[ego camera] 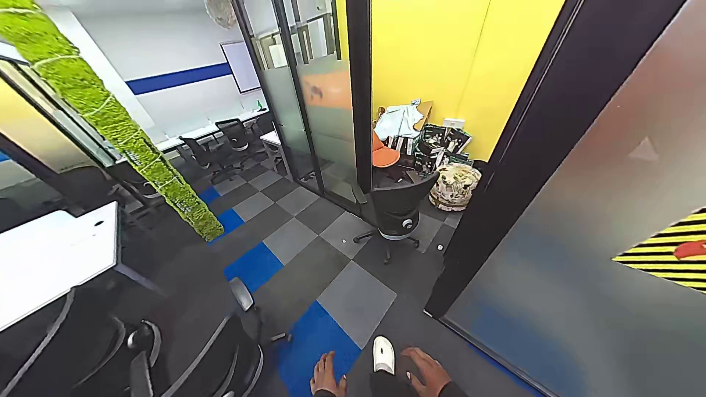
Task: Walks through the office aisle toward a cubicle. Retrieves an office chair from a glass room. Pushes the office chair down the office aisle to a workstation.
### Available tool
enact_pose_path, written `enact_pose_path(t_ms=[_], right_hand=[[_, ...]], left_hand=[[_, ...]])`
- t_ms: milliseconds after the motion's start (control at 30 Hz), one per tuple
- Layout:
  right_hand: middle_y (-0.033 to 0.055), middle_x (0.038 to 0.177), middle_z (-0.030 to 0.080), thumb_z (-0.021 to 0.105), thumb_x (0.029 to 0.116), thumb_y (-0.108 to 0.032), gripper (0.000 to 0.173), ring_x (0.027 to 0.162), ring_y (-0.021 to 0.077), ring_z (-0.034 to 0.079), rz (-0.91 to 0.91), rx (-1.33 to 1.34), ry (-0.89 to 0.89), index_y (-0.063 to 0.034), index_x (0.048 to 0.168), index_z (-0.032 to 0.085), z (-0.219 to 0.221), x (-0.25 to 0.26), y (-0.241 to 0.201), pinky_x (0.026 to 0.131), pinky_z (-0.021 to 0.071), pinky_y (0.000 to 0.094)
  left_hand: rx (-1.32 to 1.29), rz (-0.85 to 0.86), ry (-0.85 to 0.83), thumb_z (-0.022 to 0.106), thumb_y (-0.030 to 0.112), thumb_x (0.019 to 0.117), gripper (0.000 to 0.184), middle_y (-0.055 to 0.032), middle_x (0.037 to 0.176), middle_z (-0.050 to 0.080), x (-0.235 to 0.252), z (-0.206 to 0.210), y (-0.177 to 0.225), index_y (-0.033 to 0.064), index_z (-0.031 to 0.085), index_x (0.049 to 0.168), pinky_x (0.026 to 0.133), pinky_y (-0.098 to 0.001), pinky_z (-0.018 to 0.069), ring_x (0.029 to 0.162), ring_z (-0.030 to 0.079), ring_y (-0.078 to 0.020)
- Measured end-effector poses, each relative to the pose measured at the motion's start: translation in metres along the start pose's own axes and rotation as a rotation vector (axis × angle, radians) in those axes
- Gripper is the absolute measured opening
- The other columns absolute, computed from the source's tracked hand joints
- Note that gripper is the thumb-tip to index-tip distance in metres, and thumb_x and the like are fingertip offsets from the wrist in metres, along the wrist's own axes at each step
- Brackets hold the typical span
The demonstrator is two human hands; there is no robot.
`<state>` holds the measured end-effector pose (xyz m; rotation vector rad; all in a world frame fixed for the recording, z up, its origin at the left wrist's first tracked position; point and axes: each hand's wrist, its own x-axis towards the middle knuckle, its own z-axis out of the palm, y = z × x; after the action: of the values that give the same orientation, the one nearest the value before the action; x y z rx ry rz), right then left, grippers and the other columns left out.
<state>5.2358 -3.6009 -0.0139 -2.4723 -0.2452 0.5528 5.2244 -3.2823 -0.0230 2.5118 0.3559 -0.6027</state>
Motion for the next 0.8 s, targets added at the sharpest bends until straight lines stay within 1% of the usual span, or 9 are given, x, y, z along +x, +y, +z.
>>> enact_pose_path(t_ms=[133, 200, 333, 400, 467, 567, 667, 733, 800], right_hand=[[0.0121, 0.146, 0.061, 0.071, 0.0939, -0.027, 0.051, 0.135, 0.0317, 0.058, -0.004, -0.005, 0.008, -0.012, 0.142, 0.061, -0.032, 0.091, 0.016, 0.11, 0.0475, 0.058], [0.0125, 0.147, 0.06, 0.069, 0.0957, -0.028, 0.051, 0.136, 0.0321, 0.057, -0.012, -0.007, 0.008, -0.0124, 0.143, 0.06, -0.061, 0.135, 0.016, 0.11, 0.0474, 0.058], [0.0121, 0.145, 0.061, 0.064, 0.0986, -0.031, 0.049, 0.134, 0.03, 0.058, -0.055, 0.034, 0.056, -0.0118, 0.143, 0.059, -0.13, 0.217, 0.007, 0.113, 0.0465, 0.0537], [0.0123, 0.147, 0.06, 0.063, 0.0994, -0.031, 0.048, 0.136, 0.0309, 0.057, -0.066, -0.013, 0.016, -0.0127, 0.144, 0.059, -0.151, 0.249, 0.004, 0.112, 0.0463, 0.0552], [0.0126, 0.15, 0.058, 0.063, 0.1001, -0.031, 0.049, 0.139, 0.0313, 0.054, -0.069, -0.03, -0.013, -0.0129, 0.145, 0.058, -0.171, 0.279, 0.001, 0.113, 0.0444, 0.0568], [0.012, 0.146, 0.061, 0.063, 0.0998, -0.032, 0.048, 0.137, 0.0289, 0.057, -0.075, 0.019, 0.021, -0.0119, 0.143, 0.059, -0.187, 0.317, 0.002, 0.114, 0.0459, 0.0535], [0.0129, 0.145, 0.061, 0.062, 0.101, -0.031, 0.05, 0.135, 0.0282, 0.058, -0.01, 0.05, -0.021, -0.0099, 0.146, 0.056, -0.19, 0.348, 0.01, 0.115, 0.0458, 0.0495], [0.0138, 0.145, 0.061, 0.061, 0.1017, -0.031, 0.05, 0.135, 0.0292, 0.058, 0.075, 0.046, -0.063, -0.0091, 0.146, 0.055, -0.192, 0.368, 0.019, 0.115, 0.0456, 0.0506], [0.014, 0.146, 0.06, 0.063, 0.1011, -0.031, 0.05, 0.136, 0.0309, 0.057, 0.17, 0.037, -0.096, -0.0098, 0.146, 0.056, -0.191, 0.385, 0.029, 0.114, 0.0453, 0.0546]], left_hand=[[0.029, 0.009, 0.001, 0.072, 0.035, 0.0927, 0.073, -0.0183, 0.162, 0.041, 0.08, -0.026, 0.031, 0.0137, 0.045, 0.156, 0.116, -0.0686, 0.0348, 0.15, 0.037, -0.0423], [0.028, 0.014, 0.001, 0.072, 0.035, 0.0927, 0.072, -0.019, 0.162, 0.042, 0.113, -0.044, 0.053, 0.0131, 0.045, 0.156, 0.116, -0.0686, 0.0347, 0.15, 0.037, -0.0425], [0.067, 0.068, 0.003, 0.073, 0.035, 0.092, 0.071, -0.0173, 0.161, 0.043, 0.188, -0.075, 0.097, 0.0141, 0.047, 0.155, 0.117, -0.0669, 0.0343, 0.15, 0.038, -0.0408], [0.096, 0.069, -0.018, 0.072, 0.036, 0.0923, 0.071, -0.0152, 0.161, 0.043, 0.221, -0.086, 0.109, 0.016, 0.047, 0.155, 0.118, -0.0661, 0.0348, 0.15, 0.038, -0.0398], [0.081, 0.074, -0.017, 0.073, 0.035, 0.0914, 0.071, -0.0158, 0.16, 0.045, 0.25, -0.097, 0.122, 0.0151, 0.047, 0.154, 0.118, -0.065, 0.0354, 0.15, 0.039, -0.0399], [0.078, 0.112, -0.029, 0.074, 0.036, 0.0897, 0.072, -0.0162, 0.157, 0.048, 0.296, -0.107, 0.136, 0.0147, 0.048, 0.153, 0.117, -0.0644, 0.0369, 0.147, 0.042, -0.0397], [0.135, 0.134, -0.059, 0.075, 0.038, 0.0888, 0.073, -0.0158, 0.158, 0.048, 0.356, -0.121, 0.149, 0.0169, 0.048, 0.154, 0.115, -0.0667, 0.0376, 0.146, 0.043, -0.0404], [0.156, 0.175, -0.071, 0.075, 0.039, 0.0892, 0.073, -0.0152, 0.16, 0.046, 0.406, -0.142, 0.167, 0.0167, 0.048, 0.154, 0.116, -0.066, 0.0368, 0.148, 0.041, -0.0394], [0.155, 0.24, -0.079, 0.074, 0.039, 0.09, 0.072, -0.016, 0.159, 0.046, 0.454, -0.164, 0.192, 0.0145, 0.049, 0.153, 0.117, -0.065, 0.0364, 0.148, 0.041, -0.0392]])
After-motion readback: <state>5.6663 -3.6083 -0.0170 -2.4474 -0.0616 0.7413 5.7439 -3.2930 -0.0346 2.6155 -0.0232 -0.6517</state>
